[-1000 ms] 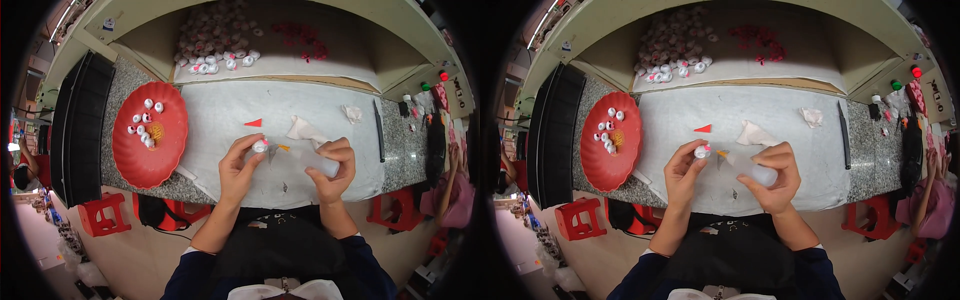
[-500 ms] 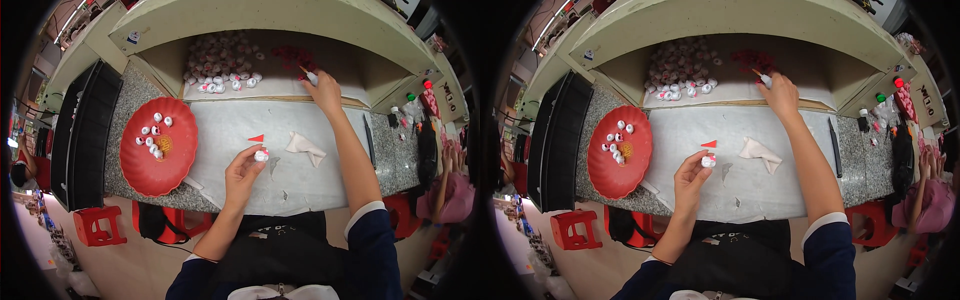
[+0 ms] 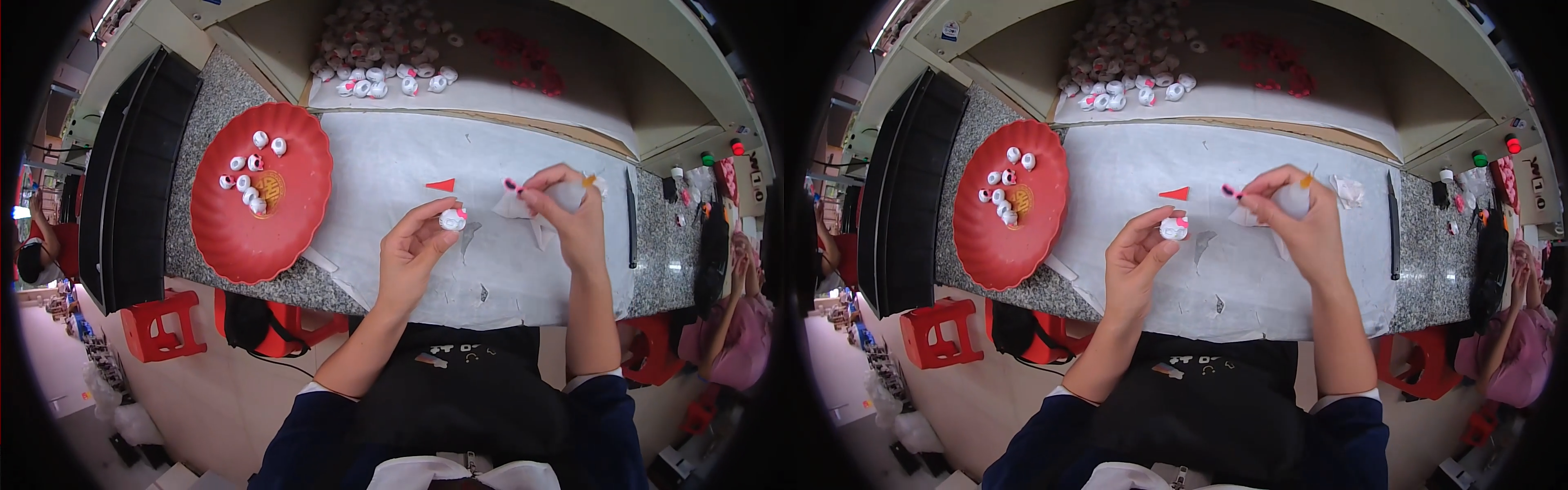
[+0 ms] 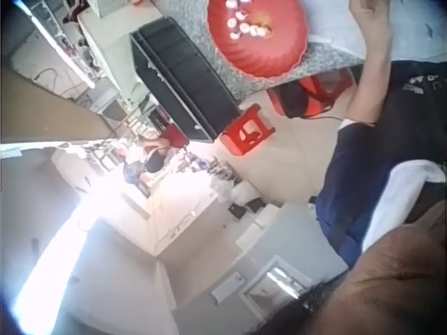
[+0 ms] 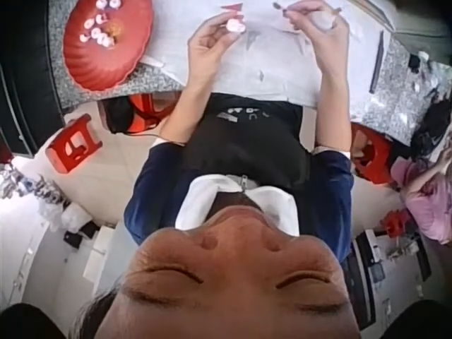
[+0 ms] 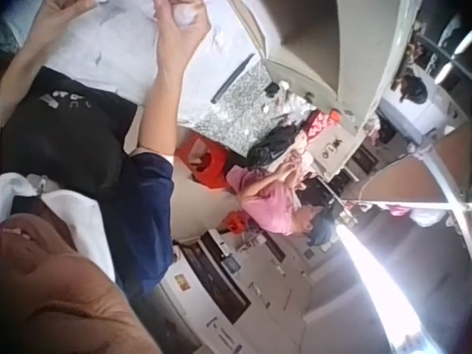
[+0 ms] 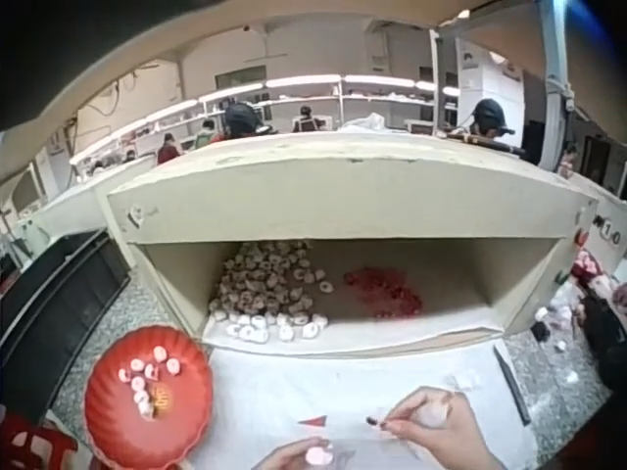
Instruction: Assembling small toy character heads by applying glue and attaching components.
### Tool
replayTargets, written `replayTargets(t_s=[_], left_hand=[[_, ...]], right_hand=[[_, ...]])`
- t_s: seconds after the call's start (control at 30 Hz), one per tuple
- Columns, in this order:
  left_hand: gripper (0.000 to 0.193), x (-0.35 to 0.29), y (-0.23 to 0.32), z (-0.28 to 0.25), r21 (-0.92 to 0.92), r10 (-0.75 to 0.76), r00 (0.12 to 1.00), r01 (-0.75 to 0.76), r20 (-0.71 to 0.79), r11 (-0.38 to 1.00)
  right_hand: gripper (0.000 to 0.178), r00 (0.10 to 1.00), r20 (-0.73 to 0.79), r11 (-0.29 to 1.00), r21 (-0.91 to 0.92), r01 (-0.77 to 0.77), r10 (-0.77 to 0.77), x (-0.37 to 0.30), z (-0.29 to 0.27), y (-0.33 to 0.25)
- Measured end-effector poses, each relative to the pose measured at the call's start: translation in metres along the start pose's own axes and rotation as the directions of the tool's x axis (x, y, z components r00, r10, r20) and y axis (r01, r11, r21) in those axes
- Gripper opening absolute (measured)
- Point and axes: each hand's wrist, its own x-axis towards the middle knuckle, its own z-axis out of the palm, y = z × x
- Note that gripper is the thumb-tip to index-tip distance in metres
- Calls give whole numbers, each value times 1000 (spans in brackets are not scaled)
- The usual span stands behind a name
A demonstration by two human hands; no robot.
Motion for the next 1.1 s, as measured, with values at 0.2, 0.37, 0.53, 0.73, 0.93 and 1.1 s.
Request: replayTargets(t_s=[0.2, 0.37, 0.53, 0.73, 0.93, 1.1], left_hand=[[31, -2, -5, 2, 134, 72, 995, -81, 74, 988], [32, -1, -8, 1, 243, 154, 979, -183, 132, 953], [30, -1, -6, 3, 254, 156, 976, -190, 150, 948], [26, -1, -2, 3, 71, 104, 985, -115, 138, 991], [25, -3, -2, -1, -48, 31, 988, -24, 152, 999], [24, -6, -3, -4, -121, -35, 981, 59, 192, 991]], right_hand=[[8, 984, 151, 963, 239, -124, 89, -33, 28, 6], [8, 984, 167, 974, 206, -93, 58, -31, 28, 12], [7, 983, 157, 973, 193, -128, 98, -30, 27, 14], [15, 992, 122, 993, 113, -19, 5, -32, 32, 23], [30, 989, 147, 965, 262, -23, -17, -38, 37, 19], [28, 981, 192, 950, 296, -96, 39, -39, 36, 23]])
